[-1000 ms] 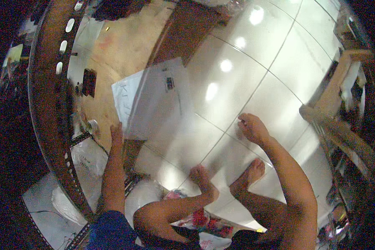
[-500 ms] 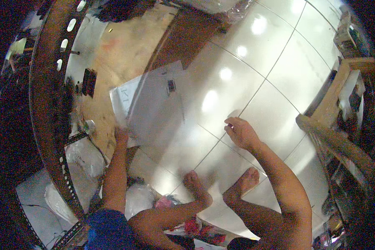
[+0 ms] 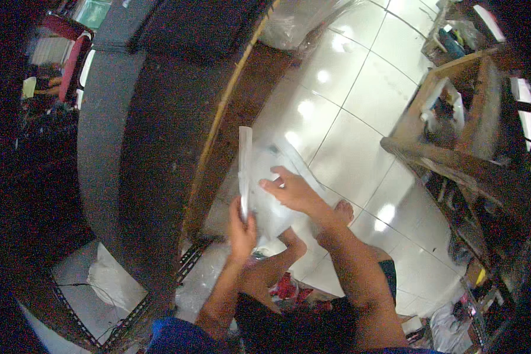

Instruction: The person picks up white poly mailer packages from a shelf and sits on the floor. They fold each package by hand, aligning the edges, and stack them into a neat pile.

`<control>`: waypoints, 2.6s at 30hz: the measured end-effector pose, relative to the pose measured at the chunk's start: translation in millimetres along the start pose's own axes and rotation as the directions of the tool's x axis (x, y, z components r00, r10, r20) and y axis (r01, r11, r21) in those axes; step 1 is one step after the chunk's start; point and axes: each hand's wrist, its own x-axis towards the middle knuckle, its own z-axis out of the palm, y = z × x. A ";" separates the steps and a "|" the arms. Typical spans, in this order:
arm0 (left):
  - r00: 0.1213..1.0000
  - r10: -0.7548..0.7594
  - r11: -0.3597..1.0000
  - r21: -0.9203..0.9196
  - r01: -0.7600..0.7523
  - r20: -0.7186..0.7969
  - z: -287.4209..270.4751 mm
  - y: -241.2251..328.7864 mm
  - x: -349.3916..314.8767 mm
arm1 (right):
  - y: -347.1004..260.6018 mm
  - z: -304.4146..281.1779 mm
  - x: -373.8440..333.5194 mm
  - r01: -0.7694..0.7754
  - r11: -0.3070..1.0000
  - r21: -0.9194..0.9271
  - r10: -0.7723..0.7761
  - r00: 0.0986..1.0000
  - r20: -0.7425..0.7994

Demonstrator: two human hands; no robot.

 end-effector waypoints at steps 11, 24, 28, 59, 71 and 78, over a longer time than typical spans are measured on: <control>0.944 0.292 0.947 0.092 -0.308 0.155 -73.0 137.5 -92.2 | -33.9 41.1 -84.8 0.218 0.916 -0.336 -0.188 0.975 0.119; 0.742 -0.606 0.516 -0.568 0.640 0.286 -248.2 180.3 -147.7 | -212.4 175.7 -238.6 0.535 0.364 -0.762 0.088 0.795 0.600; 0.672 -0.656 0.277 -0.718 0.639 0.345 -291.6 172.0 -182.9 | -253.5 210.5 -286.0 0.659 0.236 -0.714 0.094 0.716 0.692; 0.119 -0.726 0.452 -0.601 -0.660 -0.677 -472.0 301.0 -253.7 | -513.7 366.4 -365.7 0.863 0.337 -0.377 0.445 0.207 0.872; -0.152 -0.787 0.500 -0.472 -0.726 -0.598 -460.5 283.7 -231.5 | -542.0 414.5 -331.2 0.881 0.270 -0.388 0.649 0.132 0.750; -0.231 -0.793 0.574 -0.564 -0.594 -0.563 -478.9 301.4 -257.3 | -611.6 486.2 -206.8 0.944 -0.135 -0.302 0.199 0.324 0.925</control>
